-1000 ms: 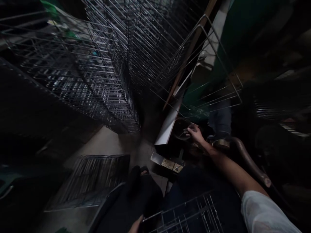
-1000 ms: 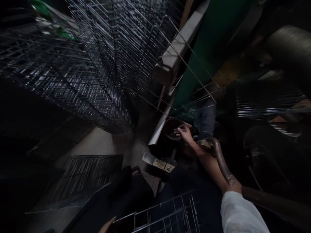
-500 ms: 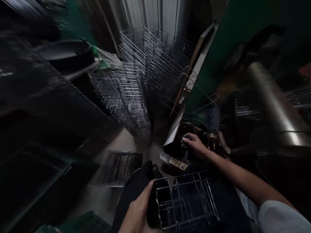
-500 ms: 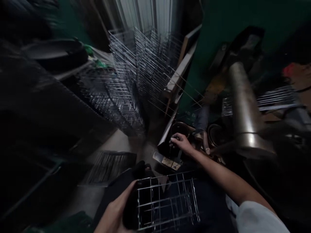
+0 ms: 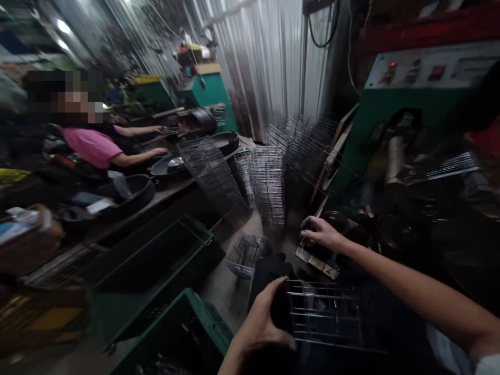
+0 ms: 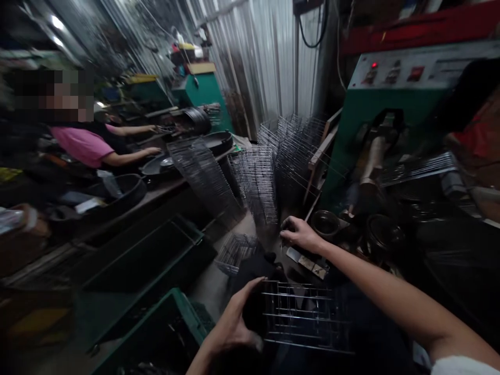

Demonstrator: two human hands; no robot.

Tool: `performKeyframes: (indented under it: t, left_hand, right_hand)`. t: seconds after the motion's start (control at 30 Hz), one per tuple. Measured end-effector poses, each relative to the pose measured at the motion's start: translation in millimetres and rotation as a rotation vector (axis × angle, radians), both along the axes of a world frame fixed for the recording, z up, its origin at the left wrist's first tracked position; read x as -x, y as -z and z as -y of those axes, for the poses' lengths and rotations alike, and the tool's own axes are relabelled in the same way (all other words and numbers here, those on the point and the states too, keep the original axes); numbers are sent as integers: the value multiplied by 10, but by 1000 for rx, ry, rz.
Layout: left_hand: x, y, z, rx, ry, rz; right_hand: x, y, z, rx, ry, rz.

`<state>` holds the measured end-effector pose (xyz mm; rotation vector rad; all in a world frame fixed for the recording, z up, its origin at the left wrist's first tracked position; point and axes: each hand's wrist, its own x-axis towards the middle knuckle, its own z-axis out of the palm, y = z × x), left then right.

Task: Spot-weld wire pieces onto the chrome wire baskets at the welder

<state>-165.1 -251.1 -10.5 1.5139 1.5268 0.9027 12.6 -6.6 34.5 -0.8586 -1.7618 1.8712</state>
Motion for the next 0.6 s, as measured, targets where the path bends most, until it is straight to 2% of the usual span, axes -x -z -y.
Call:
performKeyframes:
  t: [0.07, 0.13, 0.23, 0.33, 0.4, 0.47, 0.53, 0.6]
  left_hand:
    - [58, -161, -84, -76, -47, 8]
    - [55, -359, -191, -145, -155, 17]
    - [-63, -610, -251, -196, -329, 105]
    - [-47, -642, -263, -219, -316, 210]
    - [207, -584, -250, -240, -406, 181]
    - [632, -560, -130, -263, -620, 175]
    - [1157, -607, 119, -223, -883, 282]
    - [1730, -714, 456, -211, -1060, 324]
  right_hand:
    - [93, -119, 155, -26, -19, -1]
    - [202, -259, 307, -67, -43, -2]
    - [354, -515, 591, -239, -123, -6]
    - [427, -675, 761, -428, -169, 36]
    - [470, -668, 704, -431, -158, 92]
    - [521, -614, 580, -369, -147, 140]
    - [557, -566, 477, -391, -115, 167]
    - [578, -554, 436, -539, -80, 160]
